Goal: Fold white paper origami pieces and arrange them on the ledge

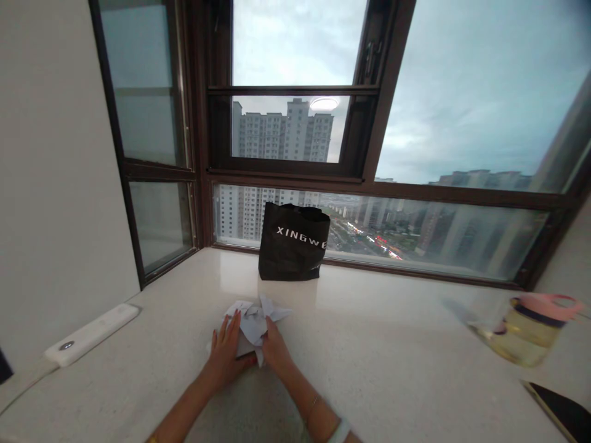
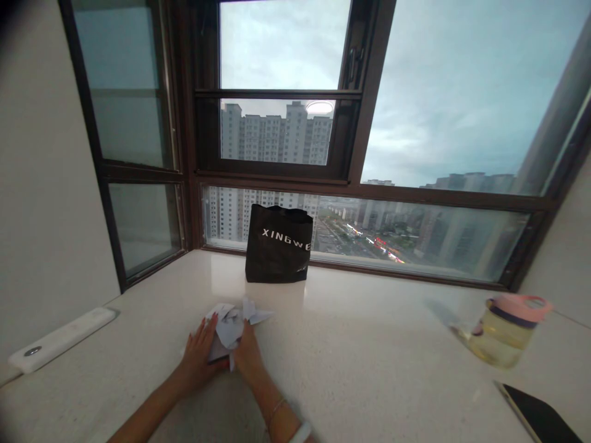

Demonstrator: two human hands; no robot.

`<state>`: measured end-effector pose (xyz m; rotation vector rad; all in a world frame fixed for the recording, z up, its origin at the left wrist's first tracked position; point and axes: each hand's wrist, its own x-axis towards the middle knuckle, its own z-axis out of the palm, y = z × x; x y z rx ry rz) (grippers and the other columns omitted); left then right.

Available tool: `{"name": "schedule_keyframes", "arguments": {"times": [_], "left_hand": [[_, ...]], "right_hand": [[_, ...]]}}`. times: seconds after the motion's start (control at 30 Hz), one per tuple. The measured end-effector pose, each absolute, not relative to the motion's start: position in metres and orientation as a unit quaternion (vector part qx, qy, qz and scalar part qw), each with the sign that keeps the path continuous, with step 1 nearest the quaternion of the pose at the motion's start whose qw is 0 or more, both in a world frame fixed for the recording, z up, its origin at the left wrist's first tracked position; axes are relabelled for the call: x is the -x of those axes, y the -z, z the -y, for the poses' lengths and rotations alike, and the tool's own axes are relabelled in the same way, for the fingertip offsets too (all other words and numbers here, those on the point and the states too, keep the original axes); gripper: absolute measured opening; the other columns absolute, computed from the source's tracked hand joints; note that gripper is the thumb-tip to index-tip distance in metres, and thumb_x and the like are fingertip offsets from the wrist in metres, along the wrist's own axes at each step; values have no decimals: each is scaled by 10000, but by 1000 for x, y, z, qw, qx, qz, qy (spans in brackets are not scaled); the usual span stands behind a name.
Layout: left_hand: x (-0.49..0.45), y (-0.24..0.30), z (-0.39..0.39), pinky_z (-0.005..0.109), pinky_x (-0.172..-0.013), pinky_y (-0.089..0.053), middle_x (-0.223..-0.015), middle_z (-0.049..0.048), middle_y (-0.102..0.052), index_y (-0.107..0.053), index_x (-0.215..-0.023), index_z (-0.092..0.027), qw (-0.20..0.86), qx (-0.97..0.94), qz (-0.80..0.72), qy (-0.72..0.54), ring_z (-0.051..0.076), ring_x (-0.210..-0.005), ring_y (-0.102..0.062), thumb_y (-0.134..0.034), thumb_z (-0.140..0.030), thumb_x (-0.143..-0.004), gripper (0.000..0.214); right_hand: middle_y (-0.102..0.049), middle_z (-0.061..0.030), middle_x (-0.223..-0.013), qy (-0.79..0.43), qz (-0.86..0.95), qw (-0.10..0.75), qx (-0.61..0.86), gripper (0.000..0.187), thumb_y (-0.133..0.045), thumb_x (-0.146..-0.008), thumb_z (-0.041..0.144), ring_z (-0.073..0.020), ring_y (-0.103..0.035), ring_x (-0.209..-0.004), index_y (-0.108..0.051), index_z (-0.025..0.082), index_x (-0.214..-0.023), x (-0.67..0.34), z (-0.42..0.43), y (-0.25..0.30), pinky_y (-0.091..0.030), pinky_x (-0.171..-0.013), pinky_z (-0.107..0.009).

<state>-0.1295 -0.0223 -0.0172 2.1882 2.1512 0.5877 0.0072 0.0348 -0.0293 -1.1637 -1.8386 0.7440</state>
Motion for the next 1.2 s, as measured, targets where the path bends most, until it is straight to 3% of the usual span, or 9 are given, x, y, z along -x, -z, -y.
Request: {"name": "schedule_keyframes", "arguments": {"times": [0.13, 0.23, 0.37, 0.47, 0.63, 0.87, 1.2], "left_hand": [[149, -1, 14, 593, -986, -108, -1424, 132, -196, -175, -1363, -148, -22, -689, -699, -190, 329, -1310, -32, -525, -299, -634, 822], [140, 0, 21, 546, -1009, -155, -1420, 116, -223, -240, -1343, -162, 0, -712, -662, -234, 292, -1314, -89, -438, -141, -636, 735], [86, 3, 27, 411, -1043, -237, -1396, 114, -286, -349, -1287, -144, 101, -779, -548, -288, 215, -1292, -217, -395, -107, -664, 626], [39, 1, 19, 370, -1052, -241, -1379, 129, -314, -377, -1263, -100, 195, -790, -512, -274, 207, -1273, -258, -406, -151, -684, 582], [-4, 8, -4, 305, -1061, -219, -1348, 160, -356, -350, -1272, -17, 222, -778, -515, -282, 211, -1261, -281, -323, -84, -703, 574], [-3, 35, -11, 361, -1054, -232, -1330, 146, -386, -402, -1242, -59, 211, -760, -538, -296, 208, -1247, -299, -299, -106, -754, 501], [2, 29, -7, 361, -1046, -250, -1293, 144, -423, -424, -1215, -71, 180, -789, -509, -293, 197, -1235, -310, -304, -95, -751, 479]], "right_hand": [[-493, -104, -1233, -251, 716, 420, 498, 571, -303, -672, 67, -192, -397, -1188, -430, 113, -1227, -34, -44, 24, -290, -1011, -369], [-526, -98, -1198, -218, 739, 374, 517, 579, -305, -648, 41, -197, -422, -1170, -468, 132, -1196, -70, -50, 29, -285, -1012, -382], [-473, -156, -1257, -169, 737, 265, 599, 558, -352, -688, 56, -255, -380, -1203, -418, 93, -1241, -100, -51, 43, -260, -1004, -442], [-452, -163, -1278, -137, 738, 234, 618, 573, -352, -709, 54, -264, -335, -1232, -364, 97, -1280, -107, -50, 51, -229, -1003, -481], [-455, -160, -1276, -113, 762, 262, 582, 630, -347, -662, 28, -248, -361, -1218, -346, 90, -1289, -114, -51, 67, -227, -1010, -471], [-487, -144, -1247, -118, 756, 322, 557, 666, -333, -622, 29, -228, -391, -1200, -359, 108, -1283, -122, -56, 83, -243, -1016, -448], [-516, -141, -1215, -100, 765, 327, 546, 649, -343, -614, 40, -246, -421, -1174, -394, 118, -1257, -124, -57, 89, -271, -996, -472]]}}
